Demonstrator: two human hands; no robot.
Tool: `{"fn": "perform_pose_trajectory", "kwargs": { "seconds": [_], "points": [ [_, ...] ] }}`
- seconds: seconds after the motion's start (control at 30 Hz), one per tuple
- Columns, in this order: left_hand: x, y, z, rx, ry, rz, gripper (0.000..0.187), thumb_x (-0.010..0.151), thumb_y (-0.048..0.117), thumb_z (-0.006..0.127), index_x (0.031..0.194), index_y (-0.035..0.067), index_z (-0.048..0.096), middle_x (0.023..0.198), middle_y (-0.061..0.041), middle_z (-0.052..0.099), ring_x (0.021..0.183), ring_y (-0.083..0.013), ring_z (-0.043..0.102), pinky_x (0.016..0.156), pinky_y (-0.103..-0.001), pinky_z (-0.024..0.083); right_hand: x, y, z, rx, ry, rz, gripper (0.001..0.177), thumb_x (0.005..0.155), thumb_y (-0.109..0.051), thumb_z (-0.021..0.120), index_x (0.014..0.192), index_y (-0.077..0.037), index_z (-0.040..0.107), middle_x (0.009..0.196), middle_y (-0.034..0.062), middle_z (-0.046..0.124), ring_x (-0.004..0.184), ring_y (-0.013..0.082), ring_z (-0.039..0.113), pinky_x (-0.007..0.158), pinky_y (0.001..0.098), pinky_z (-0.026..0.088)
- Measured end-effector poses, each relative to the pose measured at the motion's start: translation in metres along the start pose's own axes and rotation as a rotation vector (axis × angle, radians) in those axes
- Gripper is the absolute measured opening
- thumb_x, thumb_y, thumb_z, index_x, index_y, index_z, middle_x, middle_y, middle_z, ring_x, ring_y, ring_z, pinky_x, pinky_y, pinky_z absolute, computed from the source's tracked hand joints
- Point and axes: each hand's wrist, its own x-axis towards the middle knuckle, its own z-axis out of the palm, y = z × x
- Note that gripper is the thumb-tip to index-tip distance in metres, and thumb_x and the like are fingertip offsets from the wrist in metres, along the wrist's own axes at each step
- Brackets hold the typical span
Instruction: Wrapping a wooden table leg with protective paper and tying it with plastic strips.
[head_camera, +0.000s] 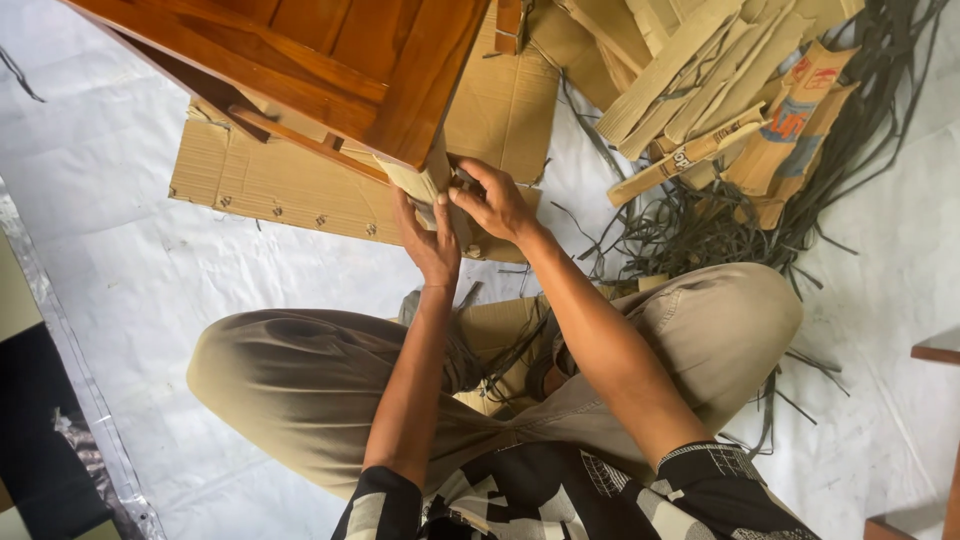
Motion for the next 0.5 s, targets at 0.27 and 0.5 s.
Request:
{"fn": "perform_pose_trajectory", "kwargs": {
  "seconds": [0.27,0.5],
  "points": [
    [0.019,0.002,-0.005,-0.037,-0.077,0.083,0.064,0.108,0.018,0.060,0.163,0.004,0.029,0.164,-0.024,0.032,0.150,-0.0429,0.034,0.122,-0.054,0.033,0.006,-0.001,0.006,-0.026,0.030,-0.062,0.031,0.096,-0.022,0.077,0.122,-0.006,0.070,0.092,0.0130,0.070,0.064,0.0148,0.056,0.056,0.0318,0.046],
    [0.018,-0.019,-0.005,-0.097,-0.115,0.053,0.064,0.106,0.014,0.063,0.161,0.006,0.033,0.161,-0.023,0.038,0.148,-0.0422,0.037,0.120,-0.056,0.035,0.011,0.002,0.003,-0.065,0.072,-0.107,0.028,0.111,-0.027,0.052,0.115,-0.005,0.069,0.082,0.0130,0.068,0.062,0.0199,0.056,0.057,0.0333,0.045]
  ]
}}
